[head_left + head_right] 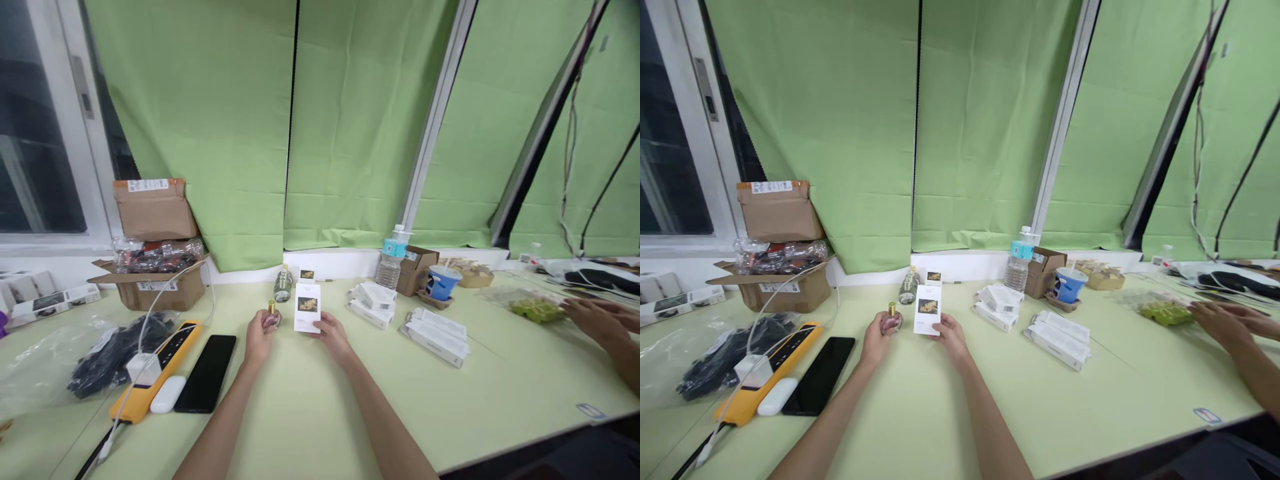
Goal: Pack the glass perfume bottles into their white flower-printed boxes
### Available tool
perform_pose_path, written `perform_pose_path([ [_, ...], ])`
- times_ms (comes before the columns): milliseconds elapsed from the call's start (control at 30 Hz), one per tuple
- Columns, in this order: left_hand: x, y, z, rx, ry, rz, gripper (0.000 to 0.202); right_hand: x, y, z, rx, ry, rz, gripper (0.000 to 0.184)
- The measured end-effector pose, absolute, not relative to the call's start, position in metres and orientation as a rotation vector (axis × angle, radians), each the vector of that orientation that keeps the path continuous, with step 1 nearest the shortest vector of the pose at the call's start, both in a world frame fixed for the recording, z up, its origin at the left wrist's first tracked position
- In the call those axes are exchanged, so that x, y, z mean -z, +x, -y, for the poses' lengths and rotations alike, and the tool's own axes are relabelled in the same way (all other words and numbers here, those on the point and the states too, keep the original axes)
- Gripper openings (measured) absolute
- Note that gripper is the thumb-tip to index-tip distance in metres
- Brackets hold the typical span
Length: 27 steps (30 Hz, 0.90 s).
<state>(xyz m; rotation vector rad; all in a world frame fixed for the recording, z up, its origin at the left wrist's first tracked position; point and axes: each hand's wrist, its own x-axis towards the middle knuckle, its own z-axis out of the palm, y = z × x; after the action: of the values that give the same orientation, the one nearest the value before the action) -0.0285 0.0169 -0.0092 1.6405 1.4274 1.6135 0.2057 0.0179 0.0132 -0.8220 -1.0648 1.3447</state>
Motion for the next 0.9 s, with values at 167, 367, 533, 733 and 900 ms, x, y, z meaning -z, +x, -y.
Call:
perform_pose_path([
  [167, 0.015, -0.036, -0.037, -1.665, 1.641, -1.510, 0.036, -0.013, 0.206, -0.019, -1.326, -0.816, 1.044, 0.039],
  [367, 0.012, -0.041, -0.063, -1.688, 1.617, -1.667, 0.036, -0.012, 0.206, -0.021, -1.309, -0.804, 1.028, 0.041],
  [533, 0.010, -0.049, -0.089, -1.689, 1.592, -1.801, 0.037, -0.014, 0.206, -0.026, -1.285, -0.798, 0.996, 0.041],
  [733, 0.010, -0.054, -0.112, -1.636, 1.569, -1.934, 0.042, -0.011, 0.208, -0.040, -1.293, -0.798, 0.986, 0.039],
  [900, -0.007, -0.042, -0.096, -1.837, 1.586, -2.215, 0.055, -0.008, 0.210, -0.059, -1.282, -0.820, 0.992, 0.039],
])
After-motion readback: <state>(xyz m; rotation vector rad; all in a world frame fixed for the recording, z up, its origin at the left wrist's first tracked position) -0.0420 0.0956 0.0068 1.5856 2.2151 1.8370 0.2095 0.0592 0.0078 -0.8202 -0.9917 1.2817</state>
